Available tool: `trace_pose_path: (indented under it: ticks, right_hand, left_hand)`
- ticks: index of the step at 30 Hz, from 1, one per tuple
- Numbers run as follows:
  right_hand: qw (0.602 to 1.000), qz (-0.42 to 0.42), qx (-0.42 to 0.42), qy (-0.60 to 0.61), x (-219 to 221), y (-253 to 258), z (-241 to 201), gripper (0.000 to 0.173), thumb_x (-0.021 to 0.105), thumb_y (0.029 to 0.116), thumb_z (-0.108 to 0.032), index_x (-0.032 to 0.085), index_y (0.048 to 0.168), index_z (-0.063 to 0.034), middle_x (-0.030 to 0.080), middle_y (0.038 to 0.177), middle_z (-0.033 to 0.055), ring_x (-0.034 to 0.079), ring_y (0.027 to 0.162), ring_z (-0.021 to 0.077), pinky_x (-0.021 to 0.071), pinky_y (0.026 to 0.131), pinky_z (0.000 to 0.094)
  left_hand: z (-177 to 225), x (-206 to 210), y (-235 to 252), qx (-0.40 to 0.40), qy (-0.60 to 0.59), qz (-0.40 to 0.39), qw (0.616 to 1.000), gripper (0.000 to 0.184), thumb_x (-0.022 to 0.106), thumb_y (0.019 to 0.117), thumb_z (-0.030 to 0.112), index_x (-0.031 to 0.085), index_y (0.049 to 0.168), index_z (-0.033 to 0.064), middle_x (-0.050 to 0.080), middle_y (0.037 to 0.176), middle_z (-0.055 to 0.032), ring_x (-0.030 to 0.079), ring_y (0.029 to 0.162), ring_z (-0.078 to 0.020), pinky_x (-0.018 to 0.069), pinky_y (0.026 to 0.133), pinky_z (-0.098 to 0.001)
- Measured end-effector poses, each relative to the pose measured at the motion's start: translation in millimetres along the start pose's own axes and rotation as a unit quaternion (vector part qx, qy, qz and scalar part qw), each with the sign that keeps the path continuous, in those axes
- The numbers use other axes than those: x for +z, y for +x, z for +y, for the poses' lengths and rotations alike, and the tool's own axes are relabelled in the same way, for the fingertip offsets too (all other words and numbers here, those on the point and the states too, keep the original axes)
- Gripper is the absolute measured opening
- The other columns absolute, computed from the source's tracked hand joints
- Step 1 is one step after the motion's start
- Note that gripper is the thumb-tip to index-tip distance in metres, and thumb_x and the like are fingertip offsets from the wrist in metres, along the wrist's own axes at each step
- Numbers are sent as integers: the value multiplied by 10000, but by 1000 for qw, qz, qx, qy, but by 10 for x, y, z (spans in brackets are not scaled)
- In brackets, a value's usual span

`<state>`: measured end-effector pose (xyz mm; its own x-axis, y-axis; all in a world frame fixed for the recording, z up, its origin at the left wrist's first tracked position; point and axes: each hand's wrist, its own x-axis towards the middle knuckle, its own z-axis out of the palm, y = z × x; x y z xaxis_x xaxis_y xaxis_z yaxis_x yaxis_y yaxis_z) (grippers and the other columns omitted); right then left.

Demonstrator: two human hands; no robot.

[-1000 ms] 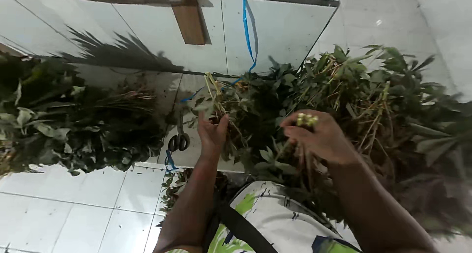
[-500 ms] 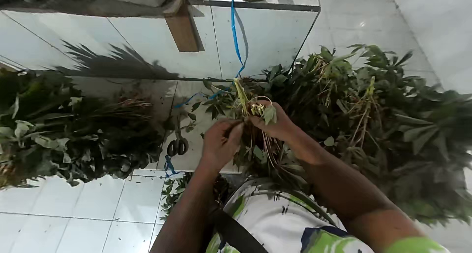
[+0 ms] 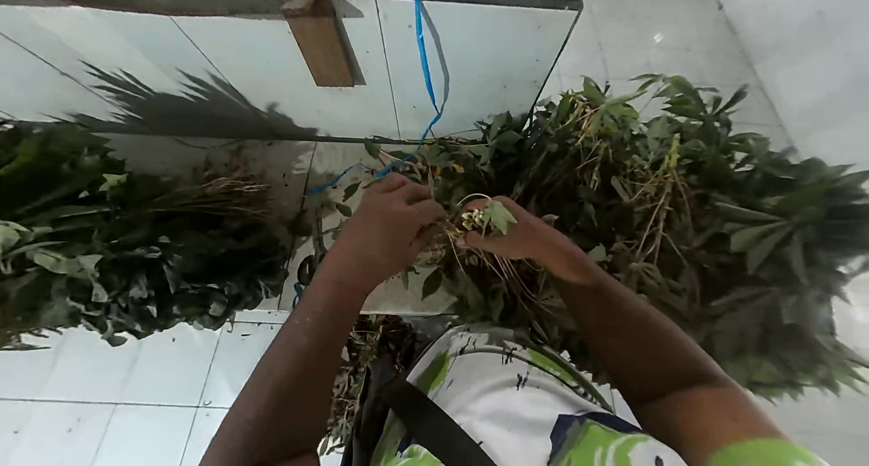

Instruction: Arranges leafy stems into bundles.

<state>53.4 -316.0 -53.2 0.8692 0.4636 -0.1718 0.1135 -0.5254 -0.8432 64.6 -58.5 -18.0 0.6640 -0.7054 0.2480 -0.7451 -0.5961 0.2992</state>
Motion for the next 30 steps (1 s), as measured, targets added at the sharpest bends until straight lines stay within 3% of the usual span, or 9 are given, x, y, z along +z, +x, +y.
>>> trace_pose_path:
  ticks: [4,8,11,14,18,21,25,28,30]
  right_hand:
    - [999,-9,29,-35,-28,-5,-52,333,774,898,-308,693,1145,-99,717,1003,58,692,915,149,590,861,425]
    - [996,-25,24,-84,-5,54,8,335,725,916,-418,720,1082,-127,729,937,47,711,867,172,605,812,481]
    - [989,-2,21,-147,22,66,0,352,704,946,-478,736,974,-129,707,821,48,697,763,193,596,708,490]
    - [982,8,54,-178,88,47,-60,298,667,978,-441,742,1016,-155,700,817,44,691,750,211,585,682,505]
    - [977,126,102,-141,303,104,-138,188,654,996,-291,725,1065,-132,702,819,85,693,737,253,574,645,523]
    - [962,231,92,-110,464,158,-149,260,632,1012,-330,719,1052,-89,707,842,100,699,775,257,577,705,507]
    - [947,304,39,-97,571,185,-93,287,645,1006,-335,725,1085,-70,734,885,101,722,807,233,599,741,477]
    - [981,191,-44,4,411,43,5,172,638,1006,-213,709,1084,-76,703,853,47,665,709,115,585,641,335]
    - [989,89,-54,105,262,-89,113,182,614,1017,-202,695,1128,-83,688,878,31,639,712,86,570,630,282]
  left_hand:
    - [120,-37,2,-17,82,-65,994,466,681,949,243,599,1402,175,687,1240,-93,601,1246,-328,456,1058,-581]
    - [88,173,-1,-26,91,-116,989,205,611,1009,146,688,1191,93,646,1146,-142,660,1032,-349,577,829,-520]
    - [50,285,-66,-42,68,-117,990,214,593,1029,155,685,1215,104,653,1124,-131,682,960,-329,594,781,-509]
    - [53,424,-135,-66,65,-85,992,198,601,1031,196,703,1170,100,655,1016,-117,685,851,-302,594,693,-487]
    - [206,629,-114,-205,34,-5,978,204,645,983,138,708,1155,47,671,1009,-157,696,859,-335,599,712,-516]
    - [336,813,2,-298,-57,83,949,219,574,1032,181,714,1134,45,701,1055,-144,709,932,-307,600,808,-509]
    - [395,1012,155,-378,-328,196,843,315,481,1095,274,724,1047,78,728,872,-45,708,798,-137,605,760,-391]
    - [268,988,85,-375,-595,192,684,367,420,1115,328,661,1117,51,680,843,-47,656,731,-130,582,690,-332]
    - [76,914,-85,-330,-681,187,626,332,398,1115,307,641,1138,83,647,798,-8,616,650,-92,562,589,-274]
